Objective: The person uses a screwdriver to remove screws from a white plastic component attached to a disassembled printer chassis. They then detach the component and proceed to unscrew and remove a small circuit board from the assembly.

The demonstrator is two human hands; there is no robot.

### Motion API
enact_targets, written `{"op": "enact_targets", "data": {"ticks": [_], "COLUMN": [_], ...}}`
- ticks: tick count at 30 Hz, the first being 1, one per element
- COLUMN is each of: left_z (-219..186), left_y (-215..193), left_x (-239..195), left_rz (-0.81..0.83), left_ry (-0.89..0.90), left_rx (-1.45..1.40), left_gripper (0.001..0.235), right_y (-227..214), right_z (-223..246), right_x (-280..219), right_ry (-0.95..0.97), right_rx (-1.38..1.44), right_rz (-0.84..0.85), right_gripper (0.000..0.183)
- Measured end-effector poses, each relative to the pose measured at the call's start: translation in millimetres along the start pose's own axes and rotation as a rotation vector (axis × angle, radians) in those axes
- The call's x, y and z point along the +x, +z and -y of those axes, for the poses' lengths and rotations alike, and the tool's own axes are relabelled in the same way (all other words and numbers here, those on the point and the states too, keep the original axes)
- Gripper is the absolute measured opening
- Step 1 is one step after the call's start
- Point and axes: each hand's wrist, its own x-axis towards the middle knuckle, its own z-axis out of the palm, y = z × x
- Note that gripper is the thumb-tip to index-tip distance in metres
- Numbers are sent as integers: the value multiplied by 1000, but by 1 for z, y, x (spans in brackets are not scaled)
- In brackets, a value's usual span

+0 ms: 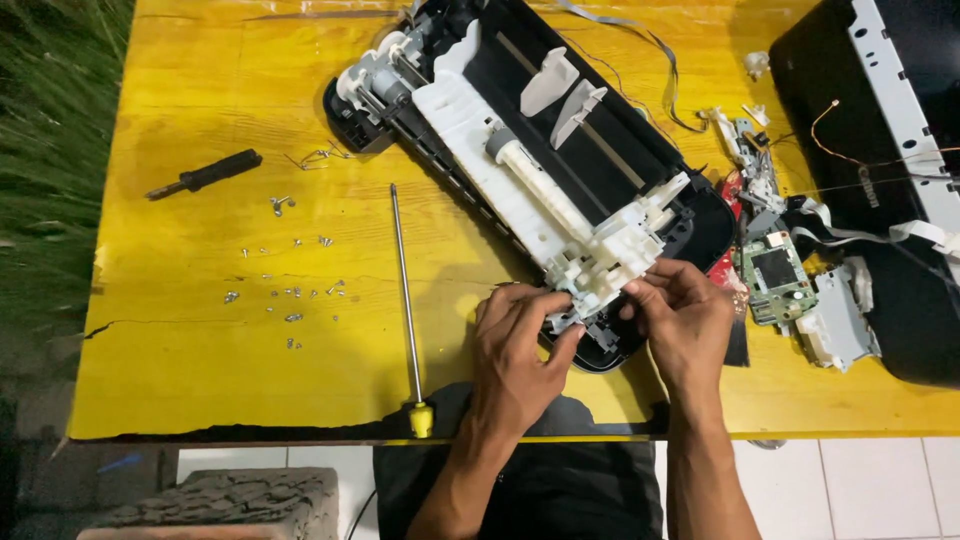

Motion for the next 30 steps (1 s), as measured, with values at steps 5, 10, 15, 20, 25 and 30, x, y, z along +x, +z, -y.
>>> {"op": "enact_targets", "data": {"ticks": [5,10,15,20,25,30], "left_z": [1,3,3,1,-2,-2], "left_y": [-12,-15,-7,-6,-3,5], "left_x": [-3,-4,-8,-6,1,2], "left_rz": [40,33,10,5,-28,-78], "left_ry": [-10,49,75,77,77,73], "left_rx": [42,68,67,49,13,-7], "left_gripper": [32,28,23,22,19,9], "right_y": [-2,-1,-2,3,5,1], "right_z": [-6,-5,-16,-8,1,6], "right_x": [1,0,2,-1,-3,-2], "right_ry": [8,-5,-30,-48,-38,-32], "right_rx": [-10,-23,-12,-10,35,31], "right_rz": [-4,-3,0,-21,-57,-34], "right_gripper": [25,23,23,21,16,15]}}
